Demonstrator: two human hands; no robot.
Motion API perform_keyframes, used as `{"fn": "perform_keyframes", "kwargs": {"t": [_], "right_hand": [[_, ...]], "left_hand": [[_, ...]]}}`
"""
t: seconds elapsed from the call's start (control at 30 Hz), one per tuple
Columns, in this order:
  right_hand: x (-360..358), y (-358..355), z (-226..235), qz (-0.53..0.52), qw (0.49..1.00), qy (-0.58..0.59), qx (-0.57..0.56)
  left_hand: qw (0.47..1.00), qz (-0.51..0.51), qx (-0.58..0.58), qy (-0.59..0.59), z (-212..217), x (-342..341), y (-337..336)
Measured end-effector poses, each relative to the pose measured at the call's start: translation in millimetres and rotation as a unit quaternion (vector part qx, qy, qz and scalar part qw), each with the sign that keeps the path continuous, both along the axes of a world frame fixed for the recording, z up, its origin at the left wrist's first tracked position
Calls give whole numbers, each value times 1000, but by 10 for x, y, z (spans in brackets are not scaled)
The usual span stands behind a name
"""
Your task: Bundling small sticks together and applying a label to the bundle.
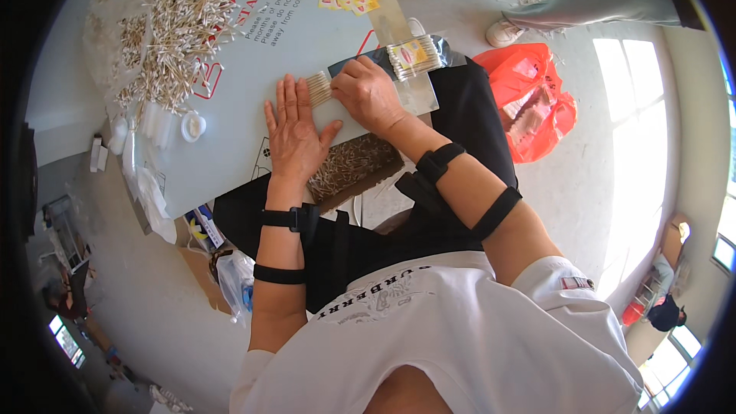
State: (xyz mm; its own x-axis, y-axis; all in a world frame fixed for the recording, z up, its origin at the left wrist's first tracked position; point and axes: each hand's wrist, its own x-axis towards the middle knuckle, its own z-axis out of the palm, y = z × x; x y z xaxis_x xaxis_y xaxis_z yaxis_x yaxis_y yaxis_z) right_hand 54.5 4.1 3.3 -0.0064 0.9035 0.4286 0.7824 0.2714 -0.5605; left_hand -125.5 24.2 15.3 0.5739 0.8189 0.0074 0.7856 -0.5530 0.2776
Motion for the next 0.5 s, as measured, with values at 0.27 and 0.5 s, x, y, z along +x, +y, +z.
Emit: {"fn": "perform_keyframes", "kwargs": {"t": [0.27,0.5], "right_hand": [[3,156,45,27,999,5,-36],[-46,219,29,-2,998,-34,-53]], "left_hand": [[1000,-10,8,-3,-17,-17,-3],[1000,-10,21,-10,-36,0,3]]}}
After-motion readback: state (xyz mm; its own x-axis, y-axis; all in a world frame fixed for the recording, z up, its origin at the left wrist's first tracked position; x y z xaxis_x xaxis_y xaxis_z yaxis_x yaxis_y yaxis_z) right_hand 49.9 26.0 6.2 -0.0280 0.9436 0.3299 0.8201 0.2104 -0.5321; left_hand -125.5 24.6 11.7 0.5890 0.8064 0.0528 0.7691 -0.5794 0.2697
